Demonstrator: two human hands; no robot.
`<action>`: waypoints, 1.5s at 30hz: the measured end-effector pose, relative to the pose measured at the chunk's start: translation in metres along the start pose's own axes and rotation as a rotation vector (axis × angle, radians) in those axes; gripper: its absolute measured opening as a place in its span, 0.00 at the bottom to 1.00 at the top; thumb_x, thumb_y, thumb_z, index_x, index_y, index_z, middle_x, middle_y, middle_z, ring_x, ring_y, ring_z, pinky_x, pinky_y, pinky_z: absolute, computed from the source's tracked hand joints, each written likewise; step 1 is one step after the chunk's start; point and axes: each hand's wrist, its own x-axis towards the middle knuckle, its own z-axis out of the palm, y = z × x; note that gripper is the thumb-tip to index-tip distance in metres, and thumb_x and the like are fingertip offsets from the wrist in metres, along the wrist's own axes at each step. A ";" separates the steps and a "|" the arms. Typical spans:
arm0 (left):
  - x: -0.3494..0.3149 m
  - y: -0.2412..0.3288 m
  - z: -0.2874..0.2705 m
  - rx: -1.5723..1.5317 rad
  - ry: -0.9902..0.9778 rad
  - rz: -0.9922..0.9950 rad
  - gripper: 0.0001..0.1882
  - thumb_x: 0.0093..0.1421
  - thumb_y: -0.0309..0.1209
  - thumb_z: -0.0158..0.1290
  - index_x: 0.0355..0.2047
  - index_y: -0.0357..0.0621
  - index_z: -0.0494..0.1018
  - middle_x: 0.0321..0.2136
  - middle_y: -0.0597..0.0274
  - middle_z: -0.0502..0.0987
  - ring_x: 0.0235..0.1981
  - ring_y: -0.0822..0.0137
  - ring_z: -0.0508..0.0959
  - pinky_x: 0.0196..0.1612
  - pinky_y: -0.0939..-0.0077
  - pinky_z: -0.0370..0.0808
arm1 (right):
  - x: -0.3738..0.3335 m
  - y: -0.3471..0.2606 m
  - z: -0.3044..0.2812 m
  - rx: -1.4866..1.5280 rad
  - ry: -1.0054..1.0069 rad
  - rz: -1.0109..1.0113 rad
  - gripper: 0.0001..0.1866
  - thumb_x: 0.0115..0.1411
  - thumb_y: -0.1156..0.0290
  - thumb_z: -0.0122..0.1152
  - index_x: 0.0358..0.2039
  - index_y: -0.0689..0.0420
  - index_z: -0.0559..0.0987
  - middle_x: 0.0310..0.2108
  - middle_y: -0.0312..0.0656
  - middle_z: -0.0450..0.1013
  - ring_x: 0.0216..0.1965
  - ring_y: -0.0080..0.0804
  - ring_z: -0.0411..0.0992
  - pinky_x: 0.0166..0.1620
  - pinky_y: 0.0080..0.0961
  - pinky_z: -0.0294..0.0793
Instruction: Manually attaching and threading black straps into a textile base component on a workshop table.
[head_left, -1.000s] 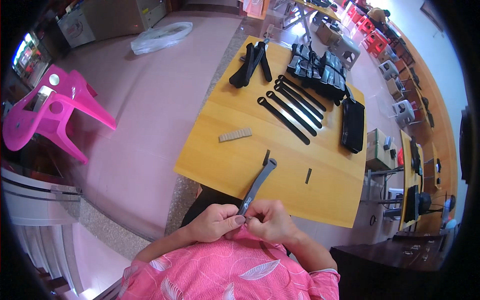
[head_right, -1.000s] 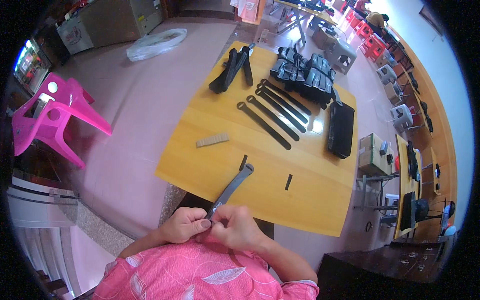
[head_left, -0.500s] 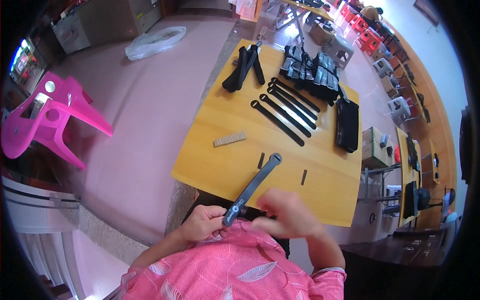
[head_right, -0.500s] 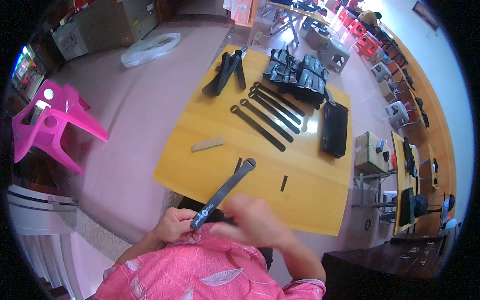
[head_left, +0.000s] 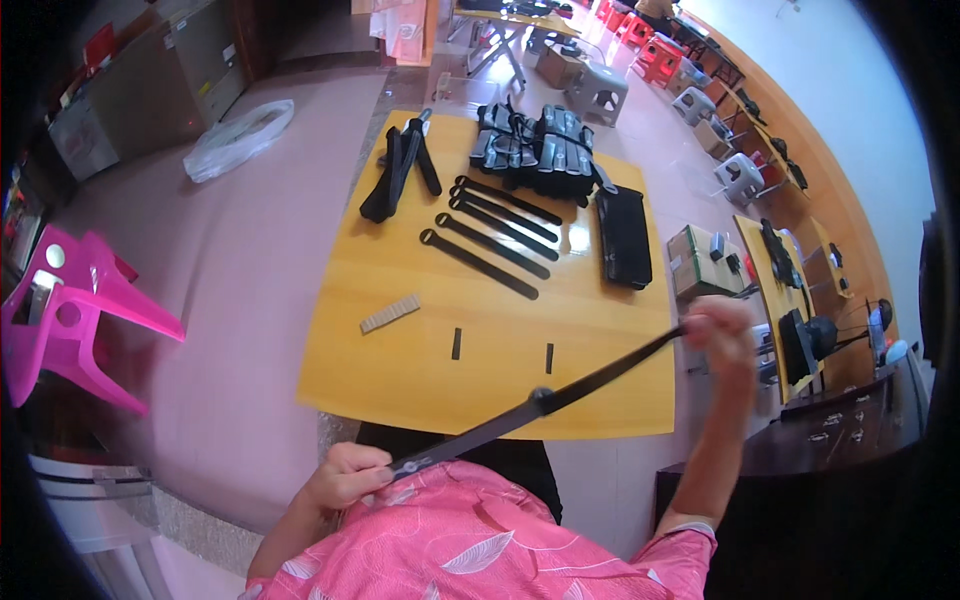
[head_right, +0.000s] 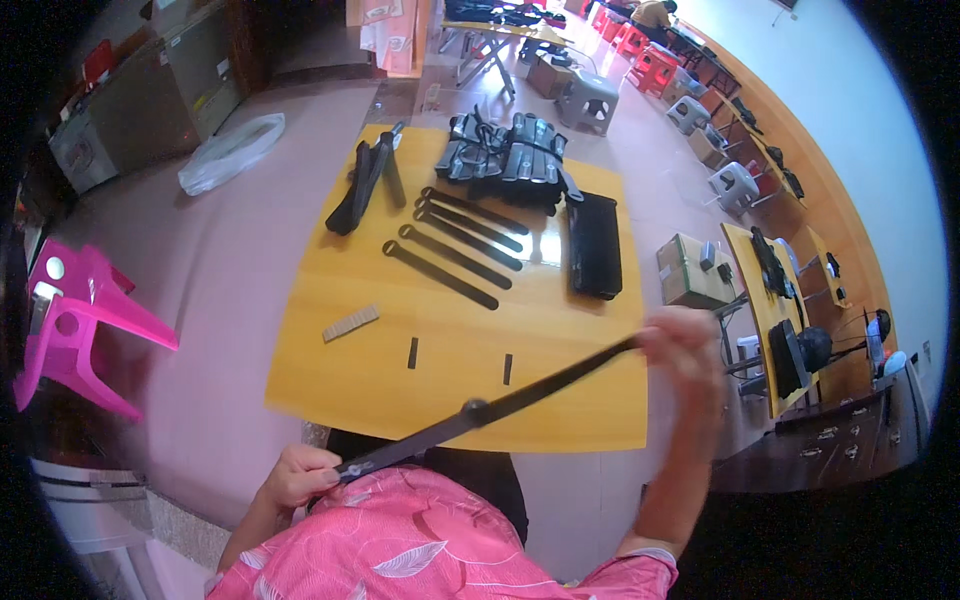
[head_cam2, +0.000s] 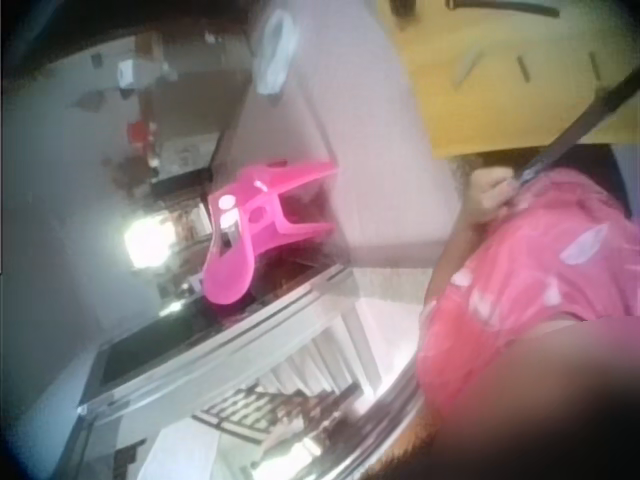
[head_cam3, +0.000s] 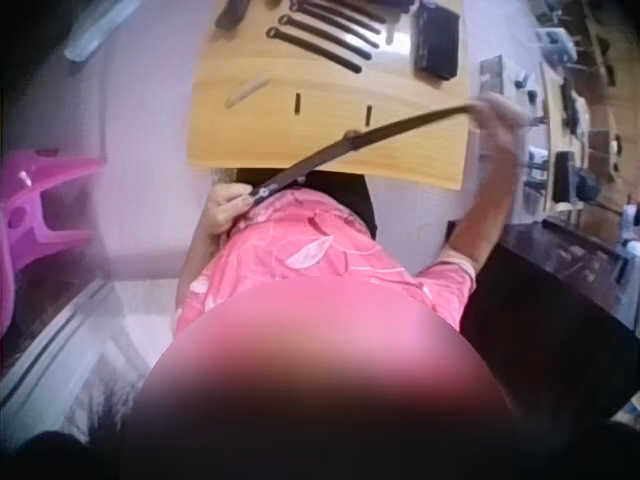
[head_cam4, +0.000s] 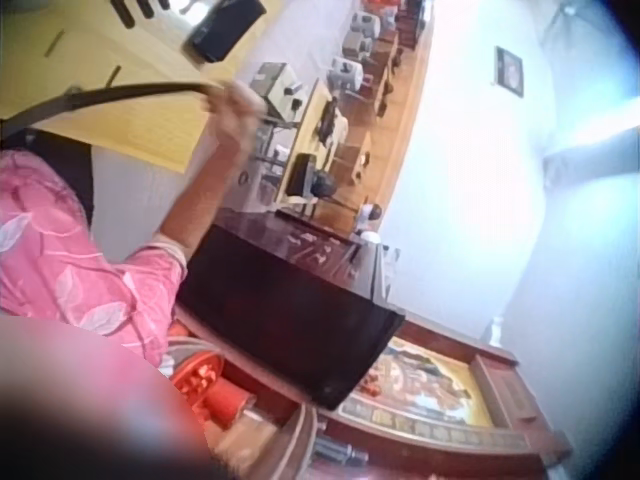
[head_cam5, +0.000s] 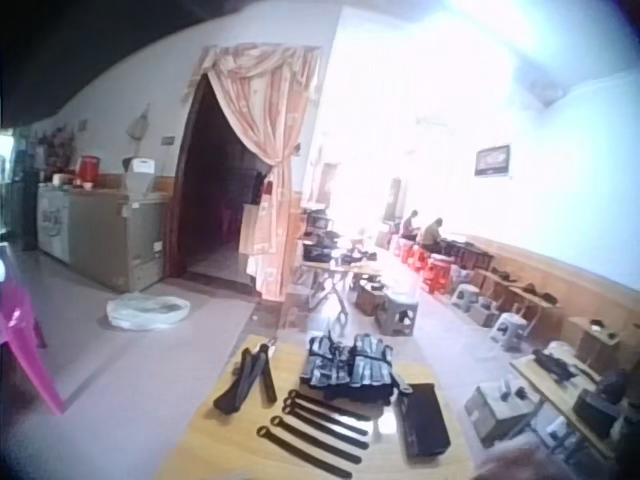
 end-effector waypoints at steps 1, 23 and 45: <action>-0.006 -0.003 -0.004 -0.058 0.039 -0.052 0.11 0.60 0.26 0.50 0.22 0.36 0.74 0.17 0.63 0.74 0.17 0.77 0.70 0.20 0.82 0.64 | 0.021 -0.001 -0.046 0.084 -0.246 0.139 0.15 0.59 0.66 0.58 0.17 0.58 0.73 0.14 0.31 0.64 0.15 0.20 0.60 0.21 0.17 0.58; 0.013 -0.025 -0.007 -0.636 0.183 0.323 0.07 0.50 0.21 0.54 0.19 0.28 0.71 0.32 0.32 0.74 0.29 0.49 0.79 0.31 0.65 0.78 | 0.059 0.058 0.072 0.976 0.232 0.668 0.09 0.64 0.68 0.56 0.30 0.60 0.76 0.25 0.44 0.76 0.21 0.28 0.75 0.22 0.19 0.74; 0.025 -0.037 -0.012 -0.633 0.164 0.296 0.09 0.51 0.23 0.54 0.19 0.25 0.71 0.32 0.32 0.74 0.26 0.45 0.80 0.27 0.62 0.81 | -0.024 0.110 0.161 0.143 0.273 0.798 0.10 0.55 0.71 0.64 0.32 0.63 0.74 0.19 0.39 0.71 0.14 0.24 0.68 0.14 0.23 0.64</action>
